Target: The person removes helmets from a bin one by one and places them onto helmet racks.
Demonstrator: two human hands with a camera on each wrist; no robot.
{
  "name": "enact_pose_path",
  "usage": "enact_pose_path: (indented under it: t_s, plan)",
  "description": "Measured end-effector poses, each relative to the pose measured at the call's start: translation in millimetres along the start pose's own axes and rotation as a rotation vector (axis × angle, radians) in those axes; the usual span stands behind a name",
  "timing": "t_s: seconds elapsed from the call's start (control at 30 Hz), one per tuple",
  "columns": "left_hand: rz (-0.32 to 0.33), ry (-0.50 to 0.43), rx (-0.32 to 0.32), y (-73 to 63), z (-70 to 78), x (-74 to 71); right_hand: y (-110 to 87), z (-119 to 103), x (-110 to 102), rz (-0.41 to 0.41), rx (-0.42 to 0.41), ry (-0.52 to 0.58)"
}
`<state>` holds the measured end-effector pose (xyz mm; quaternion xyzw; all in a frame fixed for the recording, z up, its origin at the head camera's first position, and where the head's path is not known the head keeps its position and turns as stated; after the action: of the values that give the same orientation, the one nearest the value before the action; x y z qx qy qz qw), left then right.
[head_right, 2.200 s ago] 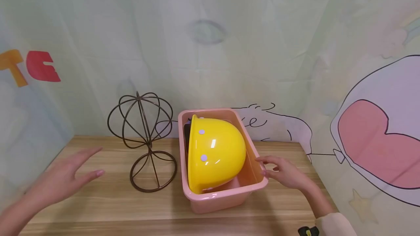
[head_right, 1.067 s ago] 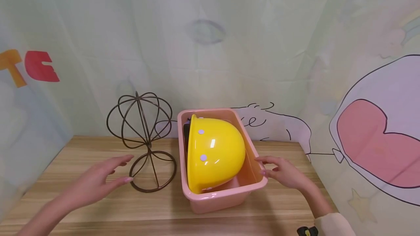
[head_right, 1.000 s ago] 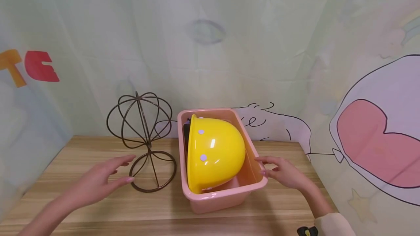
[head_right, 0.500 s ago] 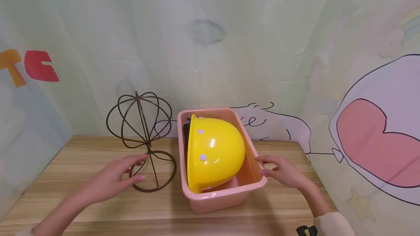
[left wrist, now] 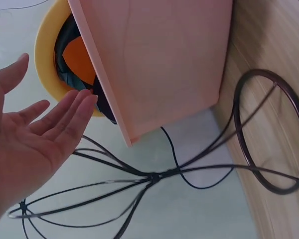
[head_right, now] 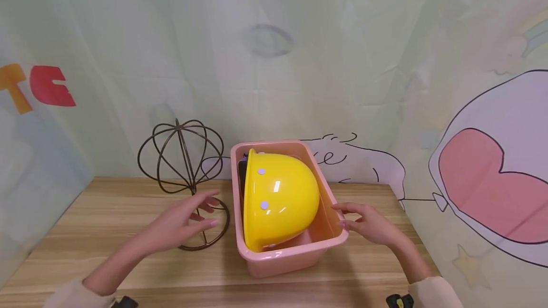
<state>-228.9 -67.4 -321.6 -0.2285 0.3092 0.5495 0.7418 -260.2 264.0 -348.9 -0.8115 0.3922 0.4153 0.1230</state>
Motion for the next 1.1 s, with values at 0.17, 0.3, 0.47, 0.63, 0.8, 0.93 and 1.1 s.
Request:
enact_pose_path:
  t_s: [0.17,0.3,0.47,0.63,0.8,0.93,1.1]
  plan:
    - [-0.052,-0.071,0.013,8.0,12.6,8.6,-0.3,0.4,0.3,-0.001,0.014,0.000]
    - [-0.088,-0.120,0.003,13.8,20.6,15.3,-0.2,0.4,0.4,0.003,0.027,0.001]
    - [-0.120,-0.158,-0.065,21.3,23.2,24.3,0.0,0.6,0.9,0.005,0.037,0.004]
    - [-0.123,-0.193,-0.082,27.7,26.9,30.0,-0.2,0.7,1.1,0.005,0.040,0.005]
    - [-0.113,-0.226,-0.096,33.5,27.8,35.0,-0.6,-0.6,1.1,0.004,0.031,0.008]
    - [-0.134,-0.255,-0.112,36.5,27.2,40.3,-0.6,-0.9,1.1,0.001,0.029,0.011]
    - [-0.150,-0.293,-0.145,38.4,25.4,44.4,-0.3,-1.8,0.9,0.001,0.024,0.024]
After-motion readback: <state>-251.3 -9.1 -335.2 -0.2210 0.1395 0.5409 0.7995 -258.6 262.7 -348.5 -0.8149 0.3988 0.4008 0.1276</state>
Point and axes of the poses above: each hand's wrist, its own y-axis towards the middle knuckle, its own x-axis out of the palm, z = x × y, the point moved 9 cm from there along y, towards the middle knuckle, and after that the axes turned 14 degrees about -x, right-handed, at the moved point
